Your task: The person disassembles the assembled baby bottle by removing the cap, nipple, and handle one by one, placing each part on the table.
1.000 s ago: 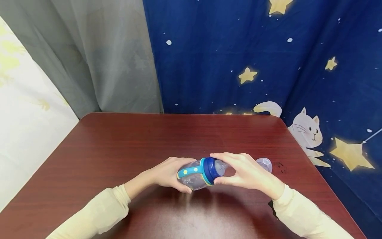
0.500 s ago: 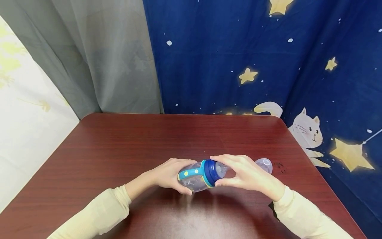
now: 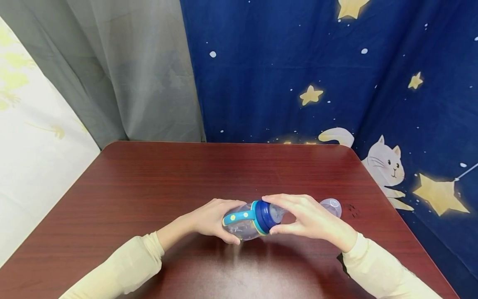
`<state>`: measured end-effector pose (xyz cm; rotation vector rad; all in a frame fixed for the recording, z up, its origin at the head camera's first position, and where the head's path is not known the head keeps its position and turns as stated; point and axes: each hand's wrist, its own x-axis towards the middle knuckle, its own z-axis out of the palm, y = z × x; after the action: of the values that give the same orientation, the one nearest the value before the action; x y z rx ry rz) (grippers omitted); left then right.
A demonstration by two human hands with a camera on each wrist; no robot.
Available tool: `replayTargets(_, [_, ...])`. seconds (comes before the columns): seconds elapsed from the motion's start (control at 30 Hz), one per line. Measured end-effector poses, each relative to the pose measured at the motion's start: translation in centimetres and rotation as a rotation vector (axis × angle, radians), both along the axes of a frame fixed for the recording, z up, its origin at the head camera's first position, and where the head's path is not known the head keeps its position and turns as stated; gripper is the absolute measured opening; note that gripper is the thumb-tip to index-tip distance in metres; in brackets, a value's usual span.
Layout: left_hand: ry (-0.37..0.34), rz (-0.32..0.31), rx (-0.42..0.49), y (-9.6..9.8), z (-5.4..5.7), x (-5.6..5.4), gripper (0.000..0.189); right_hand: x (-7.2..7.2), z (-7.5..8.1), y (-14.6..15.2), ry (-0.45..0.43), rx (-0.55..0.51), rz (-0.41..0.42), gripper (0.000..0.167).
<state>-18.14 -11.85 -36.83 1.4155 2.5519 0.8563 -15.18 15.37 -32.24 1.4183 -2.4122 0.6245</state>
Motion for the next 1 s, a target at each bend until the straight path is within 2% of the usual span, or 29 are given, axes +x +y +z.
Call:
replayTargets(0.13, [-0.018, -0.006, -0.001, 0.06, -0.01, -0.04, 0.08, 0.15, 0.05, 0.0, 0.006, -0.01, -0.021, 0.064])
replayTargets(0.47, [0.025, 0.003, 0.001, 0.09, -0.09, -0.11, 0.082, 0.16, 0.01, -0.04, 0.043, -0.028, -0.072, 0.062])
replayTargets(1.0, [-0.001, 0.001, -0.004, 0.11, -0.09, -0.11, 0.08, 0.01, -0.09, -0.04, 0.022, -0.024, -0.027, 0.061])
